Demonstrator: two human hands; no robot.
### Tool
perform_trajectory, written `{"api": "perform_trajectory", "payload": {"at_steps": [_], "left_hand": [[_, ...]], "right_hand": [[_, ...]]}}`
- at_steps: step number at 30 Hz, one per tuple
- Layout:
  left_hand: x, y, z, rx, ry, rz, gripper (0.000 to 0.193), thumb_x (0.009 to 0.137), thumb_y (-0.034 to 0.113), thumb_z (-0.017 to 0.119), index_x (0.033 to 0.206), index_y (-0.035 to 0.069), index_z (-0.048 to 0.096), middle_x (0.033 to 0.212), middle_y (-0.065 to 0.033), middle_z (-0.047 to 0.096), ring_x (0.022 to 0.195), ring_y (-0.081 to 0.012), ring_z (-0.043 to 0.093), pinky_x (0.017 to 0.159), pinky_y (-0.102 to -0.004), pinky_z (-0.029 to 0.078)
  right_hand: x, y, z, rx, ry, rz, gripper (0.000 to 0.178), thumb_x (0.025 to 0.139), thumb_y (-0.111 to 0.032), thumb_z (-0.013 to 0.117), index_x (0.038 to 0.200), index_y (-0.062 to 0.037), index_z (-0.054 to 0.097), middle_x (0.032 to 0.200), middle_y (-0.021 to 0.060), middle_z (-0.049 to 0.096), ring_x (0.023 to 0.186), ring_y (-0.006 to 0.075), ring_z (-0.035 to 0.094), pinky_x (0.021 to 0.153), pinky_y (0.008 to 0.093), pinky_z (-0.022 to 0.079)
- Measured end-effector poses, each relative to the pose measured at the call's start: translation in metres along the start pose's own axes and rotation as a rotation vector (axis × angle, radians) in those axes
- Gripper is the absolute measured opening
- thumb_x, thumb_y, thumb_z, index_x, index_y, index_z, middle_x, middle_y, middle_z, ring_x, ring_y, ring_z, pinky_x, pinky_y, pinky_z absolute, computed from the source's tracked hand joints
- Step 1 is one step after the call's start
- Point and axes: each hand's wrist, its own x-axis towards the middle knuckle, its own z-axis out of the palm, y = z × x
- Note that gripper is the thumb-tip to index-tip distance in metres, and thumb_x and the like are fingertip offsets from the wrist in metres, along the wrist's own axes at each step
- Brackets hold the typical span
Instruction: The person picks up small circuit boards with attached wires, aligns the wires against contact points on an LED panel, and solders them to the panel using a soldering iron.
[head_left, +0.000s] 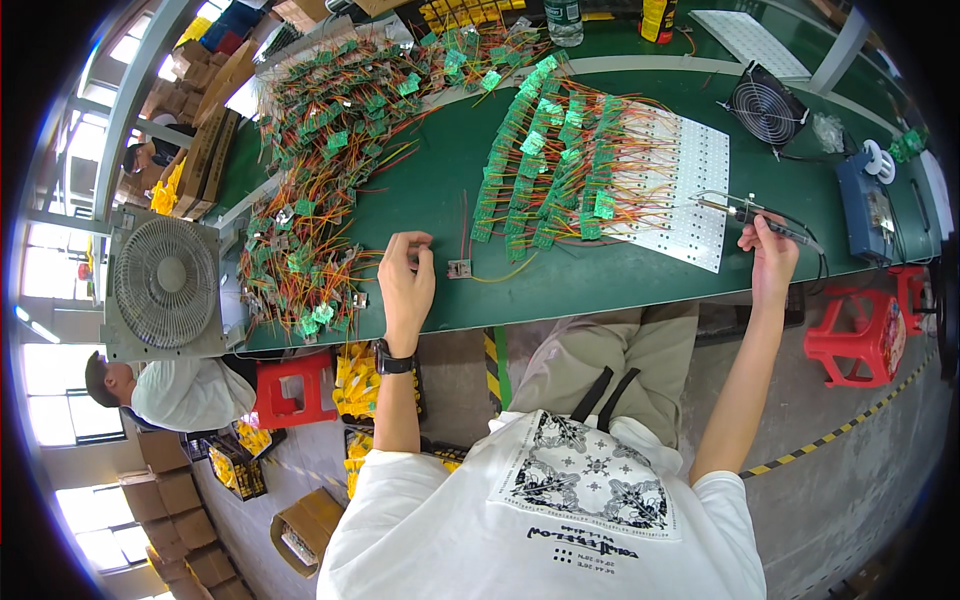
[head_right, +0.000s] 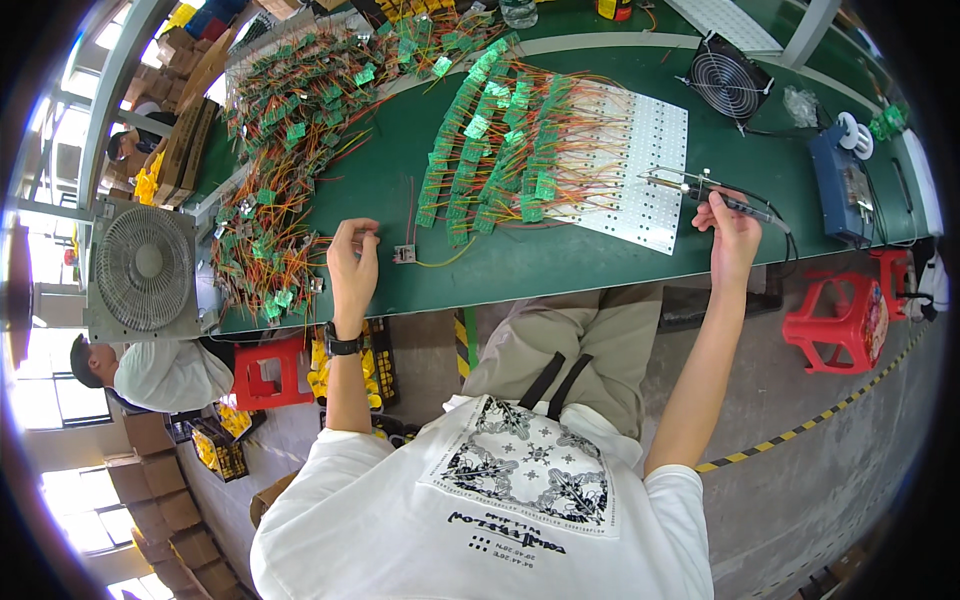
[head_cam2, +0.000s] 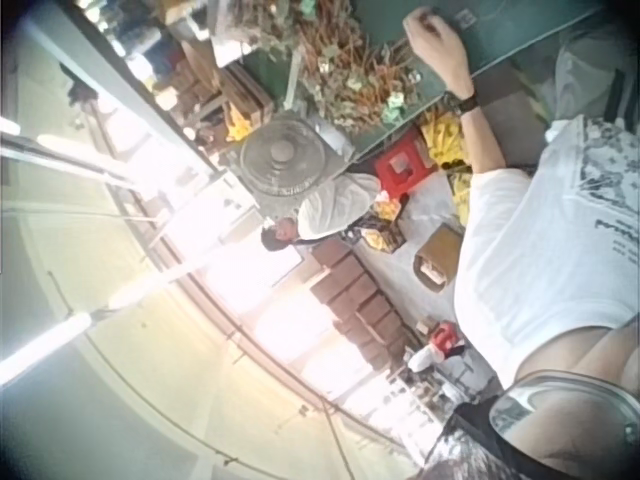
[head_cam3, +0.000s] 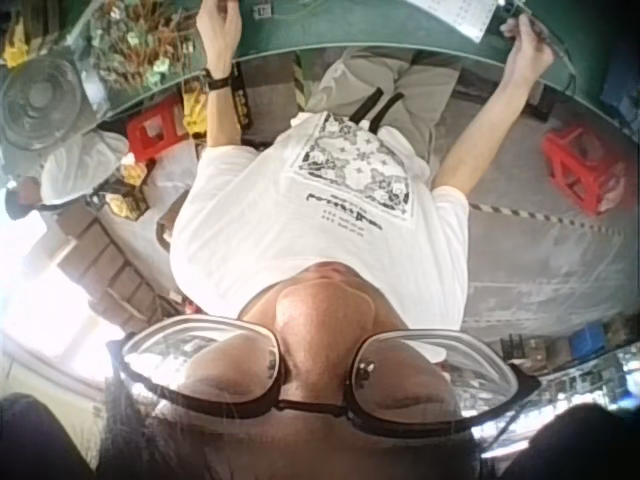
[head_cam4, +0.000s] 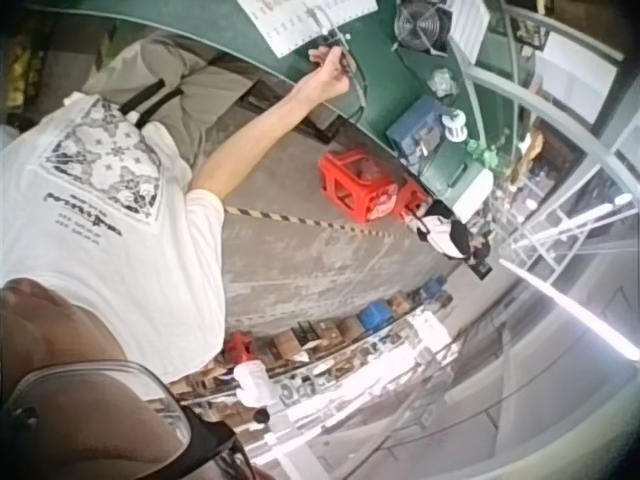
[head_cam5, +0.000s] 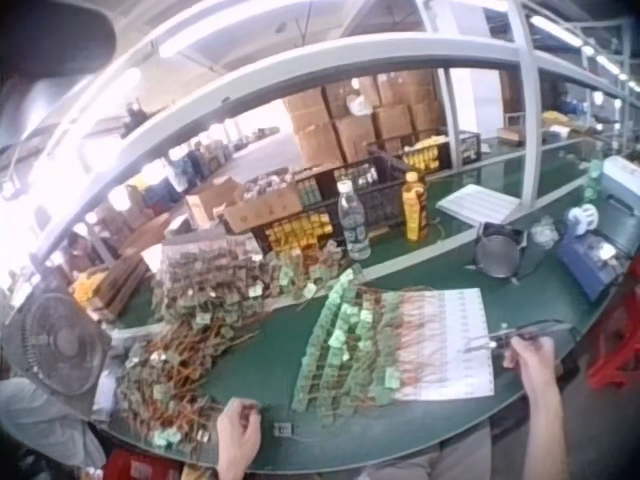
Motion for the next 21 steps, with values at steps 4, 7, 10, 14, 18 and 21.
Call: {"api": "perform_trajectory", "payload": {"at_steps": [4, 7, 10, 14, 18, 21], "left_hand": [[-0.006, 0.019, -0.001, 0.054, -0.071, -0.028, 0.02, 0.08, 0.001, 0.059, 0.1, 0.0, 0.061, 0.093, -0.0131, 0.062, 0.083, -0.0277, 0.064, 0.072, -0.0376, 0.05], [-0.005, 0.037, -0.008, 0.122, -0.169, 0.118, 0.028, 0.077, 0.004, 0.063, 0.104, 0.001, 0.061, 0.097, -0.0128, 0.06, 0.09, -0.0293, 0.061, 0.077, -0.0381, 0.05], [-0.005, 0.045, -0.013, 0.085, -0.334, 0.181, 0.035, 0.075, 0.005, 0.07, 0.109, 0.002, 0.061, 0.099, -0.013, 0.058, 0.096, -0.0307, 0.058, 0.081, -0.0381, 0.048], [-0.001, 0.029, -0.013, 0.076, -0.433, 0.244, 0.031, 0.082, 0.002, 0.066, 0.112, 0.001, 0.06, 0.097, -0.0137, 0.057, 0.092, -0.0308, 0.058, 0.08, -0.0384, 0.048], [-0.007, 0.02, -0.012, -0.151, -0.248, -0.01, 0.017, 0.096, 0.006, 0.055, 0.11, -0.003, 0.059, 0.098, -0.011, 0.059, 0.084, -0.0195, 0.059, 0.072, -0.0332, 0.049], [-0.018, 0.008, -0.011, -0.37, -0.095, -0.273, 0.02, 0.101, 0.011, 0.051, 0.109, -0.005, 0.06, 0.09, -0.0076, 0.063, 0.074, -0.0082, 0.056, 0.065, -0.026, 0.049]], "right_hand": [[0.0, 0.001, -0.003, 0.003, -0.008, -0.002, 0.026, 0.091, -0.01, 0.066, 0.112, 0.0049, 0.063, 0.079, 0.0084, 0.067, 0.064, 0.0147, 0.062, 0.059, 0.0237, 0.045], [-0.001, 0.001, -0.001, -0.006, 0.015, 0.002, 0.025, 0.092, -0.01, 0.066, 0.112, 0.0049, 0.062, 0.079, 0.0083, 0.067, 0.064, 0.0145, 0.062, 0.059, 0.0236, 0.045], [0.0, -0.001, 0.003, -0.008, -0.002, -0.009, 0.025, 0.092, -0.01, 0.065, 0.111, 0.005, 0.063, 0.079, 0.0084, 0.066, 0.064, 0.0144, 0.062, 0.059, 0.0236, 0.045], [0.0, -0.001, 0.003, 0.002, 0.007, -0.005, 0.024, 0.092, -0.01, 0.065, 0.111, 0.0049, 0.063, 0.079, 0.0087, 0.067, 0.064, 0.0146, 0.062, 0.06, 0.0238, 0.045], [-0.001, -0.003, 0.003, 0.005, 0.0, -0.005, 0.024, 0.091, -0.009, 0.065, 0.11, 0.0049, 0.063, 0.079, 0.0088, 0.067, 0.063, 0.0149, 0.062, 0.059, 0.0241, 0.046], [0.001, -0.003, 0.002, 0.015, -0.011, -0.01, 0.023, 0.091, -0.009, 0.066, 0.109, 0.0046, 0.063, 0.079, 0.0087, 0.067, 0.063, 0.015, 0.062, 0.059, 0.0244, 0.046]]}}
